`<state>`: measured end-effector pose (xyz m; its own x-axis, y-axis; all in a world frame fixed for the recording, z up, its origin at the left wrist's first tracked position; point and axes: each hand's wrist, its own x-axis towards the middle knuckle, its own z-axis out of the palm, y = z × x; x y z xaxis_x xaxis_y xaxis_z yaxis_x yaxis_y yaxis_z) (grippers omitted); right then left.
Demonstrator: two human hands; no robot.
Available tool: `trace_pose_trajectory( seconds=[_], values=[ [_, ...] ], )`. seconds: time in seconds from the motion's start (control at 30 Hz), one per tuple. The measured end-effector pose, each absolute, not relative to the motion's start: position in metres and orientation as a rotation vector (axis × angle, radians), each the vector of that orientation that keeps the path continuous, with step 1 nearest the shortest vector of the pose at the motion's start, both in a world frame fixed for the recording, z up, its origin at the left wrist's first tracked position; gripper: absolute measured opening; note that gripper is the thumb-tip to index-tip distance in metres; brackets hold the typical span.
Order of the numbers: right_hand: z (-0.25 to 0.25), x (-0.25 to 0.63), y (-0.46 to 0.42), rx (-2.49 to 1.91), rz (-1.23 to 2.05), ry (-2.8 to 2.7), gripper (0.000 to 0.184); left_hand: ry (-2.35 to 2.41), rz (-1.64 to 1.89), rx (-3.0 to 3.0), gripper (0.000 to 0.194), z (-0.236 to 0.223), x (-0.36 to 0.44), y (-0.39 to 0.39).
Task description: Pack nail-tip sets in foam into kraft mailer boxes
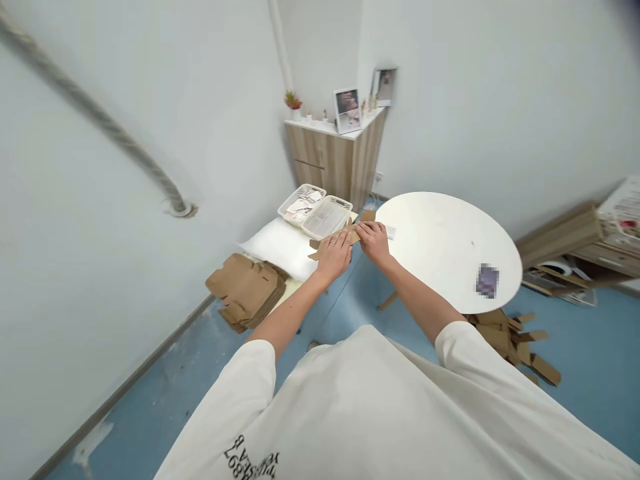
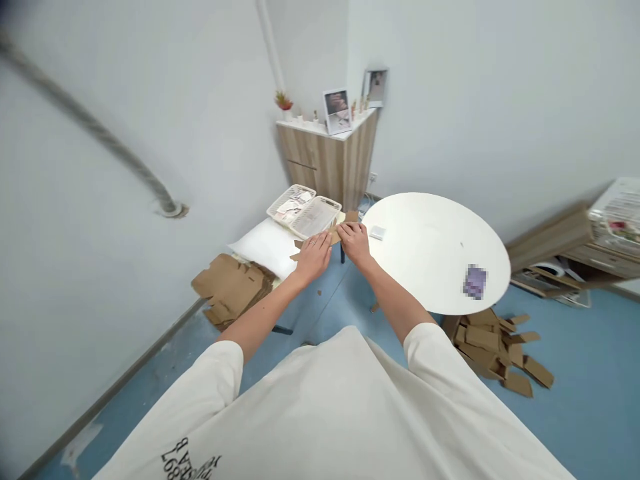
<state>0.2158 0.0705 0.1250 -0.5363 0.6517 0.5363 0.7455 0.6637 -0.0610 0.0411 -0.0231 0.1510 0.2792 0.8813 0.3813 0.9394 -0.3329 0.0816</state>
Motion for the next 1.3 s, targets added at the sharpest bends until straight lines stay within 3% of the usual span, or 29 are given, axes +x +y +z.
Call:
trace_pose_trajectory(
  seconds=[0.23,0.5,0.83,1.3],
  values=[
    [0.104,0.372,0.064,-1.402,-0.313,-2.203,0.044,-1.509,-0.59,-2.578,0.056,0.132,0.175,0.023],
    [0.035,0.482,0.012,-1.832,-0.112,-2.151,0.055,-1.239,-0.22,-2.935,0.055,0.058,0.275,0.042],
    [-0.021,0.506,0.01,-2.165,0.246,-2.125,0.063,-1.012,0.181,-3.197,0.062,-0.005,0.314,0.091],
    [-0.026,0.506,0.136,-2.332,0.224,-1.962,0.071,-0.926,0.069,-3.22,0.072,-0.014,0.322,0.241]
  ],
)
